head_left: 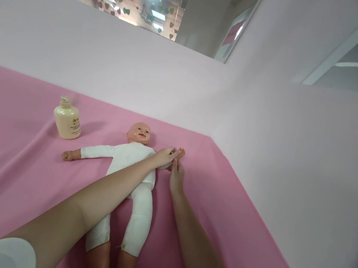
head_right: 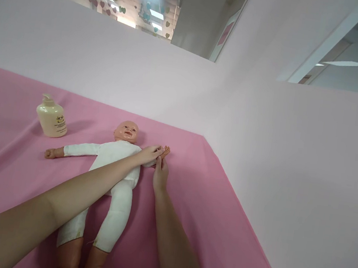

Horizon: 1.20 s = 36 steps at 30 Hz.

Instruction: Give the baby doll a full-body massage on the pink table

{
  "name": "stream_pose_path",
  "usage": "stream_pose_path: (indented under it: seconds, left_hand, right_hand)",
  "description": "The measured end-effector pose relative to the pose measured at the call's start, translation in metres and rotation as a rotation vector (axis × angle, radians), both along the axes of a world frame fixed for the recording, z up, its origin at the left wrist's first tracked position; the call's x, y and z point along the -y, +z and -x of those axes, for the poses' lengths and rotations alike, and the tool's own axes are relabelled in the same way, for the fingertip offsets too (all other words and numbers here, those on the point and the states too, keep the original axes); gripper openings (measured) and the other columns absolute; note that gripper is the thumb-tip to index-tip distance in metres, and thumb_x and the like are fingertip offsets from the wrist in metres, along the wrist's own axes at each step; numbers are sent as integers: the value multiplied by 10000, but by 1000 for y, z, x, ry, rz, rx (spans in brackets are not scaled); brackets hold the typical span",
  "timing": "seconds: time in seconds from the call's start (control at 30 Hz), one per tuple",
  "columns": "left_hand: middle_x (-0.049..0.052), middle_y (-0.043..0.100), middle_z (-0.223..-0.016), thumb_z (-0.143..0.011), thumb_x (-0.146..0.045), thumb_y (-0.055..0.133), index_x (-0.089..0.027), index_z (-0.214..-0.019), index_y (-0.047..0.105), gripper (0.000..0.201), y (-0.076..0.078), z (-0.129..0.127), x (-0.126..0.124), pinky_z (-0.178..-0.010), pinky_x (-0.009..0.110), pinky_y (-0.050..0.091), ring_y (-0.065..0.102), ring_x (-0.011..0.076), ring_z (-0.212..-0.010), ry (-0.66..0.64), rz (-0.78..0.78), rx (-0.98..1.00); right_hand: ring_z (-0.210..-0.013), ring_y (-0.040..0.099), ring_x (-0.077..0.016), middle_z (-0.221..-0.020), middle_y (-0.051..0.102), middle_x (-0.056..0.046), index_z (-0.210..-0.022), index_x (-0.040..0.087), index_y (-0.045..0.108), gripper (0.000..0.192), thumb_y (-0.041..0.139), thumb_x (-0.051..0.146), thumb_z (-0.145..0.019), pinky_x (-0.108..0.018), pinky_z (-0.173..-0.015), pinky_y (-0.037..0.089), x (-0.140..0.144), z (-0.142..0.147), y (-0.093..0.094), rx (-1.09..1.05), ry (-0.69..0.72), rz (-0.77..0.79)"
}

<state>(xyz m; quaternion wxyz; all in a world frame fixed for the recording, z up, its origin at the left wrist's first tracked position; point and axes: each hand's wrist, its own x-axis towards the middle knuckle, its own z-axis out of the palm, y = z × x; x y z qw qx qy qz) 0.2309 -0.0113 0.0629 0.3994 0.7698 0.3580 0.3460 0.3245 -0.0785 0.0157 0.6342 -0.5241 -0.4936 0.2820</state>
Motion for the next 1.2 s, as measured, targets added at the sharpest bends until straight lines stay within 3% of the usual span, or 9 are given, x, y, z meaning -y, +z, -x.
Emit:
stream_pose_path:
  seconds: [0.17, 0.27, 0.43, 0.57, 0.73, 1.0, 1.2]
  left_hand:
    - [36, 708, -893, -945, -470, 435, -170, -947, 637, 361, -2, 0, -1, -720, 256, 472, 642, 171, -806, -15, -30, 33]
    - [41, 719, -923, -930, -463, 469, -168, -974, 653, 350, -4, -1, -3, -728, 259, 483, 652, 179, -826, -10, -35, 3]
    - [63, 726, -930, -926, -426, 478, -160, -946, 649, 316, -6, -1, -5, -721, 272, 495, 664, 195, -826, 19, -20, -64]
    - [89, 731, -989, -826, -286, 606, -151, -1008, 630, 228, -1, 1, -4, -737, 282, 502, 675, 226, -874, 70, -27, -116]
    - [62, 734, -952, -785, -249, 637, -151, -1028, 618, 262, 3, 4, -1, -717, 272, 506, 683, 216, -850, 71, -8, -74]
    - [-13, 662, -704, -761, -248, 681, -161, -907, 606, 186, 5, 4, 1, -578, 235, 451, 606, 138, -610, 47, 87, 7]
    - [-13, 612, -638, -804, -522, 642, -176, -768, 599, 350, 7, 5, 3, -574, 258, 414, 593, 157, -622, 34, 10, 7]
  right_hand:
    - [-753, 640, -168, -1133, 712, -63, -1354, 270, 586, 542, 454, 569, -921, -324, -699, 539, 0, -2, 2, 8, -29, 21]
    - [-758, 628, -160, -1117, 716, -50, -1293, 269, 632, 492, 486, 540, -908, -321, -729, 529, 0, -3, 3, 4, -64, 2]
    - [-776, 644, -179, -922, 726, -54, -1071, 192, 702, 410, 623, 497, -808, -330, -745, 522, -2, -5, 3, -101, -150, 16]
    - [-712, 616, -163, -805, 686, -39, -843, 182, 657, 290, 678, 453, -742, -319, -704, 512, -2, -4, 3, -144, -212, 3]
    - [-683, 585, -151, -767, 652, -11, -800, 202, 625, 237, 659, 431, -749, -306, -681, 493, 2, 1, 7, -126, -154, -2]
    - [-668, 556, -152, -686, 601, 13, -711, 213, 577, 255, 637, 453, -774, -296, -663, 471, 6, 6, 11, -72, -58, 4]
    - [-642, 522, -149, -648, 562, 20, -676, 221, 557, 235, 592, 408, -814, -294, -645, 449, 8, 8, 12, -54, 25, -61]
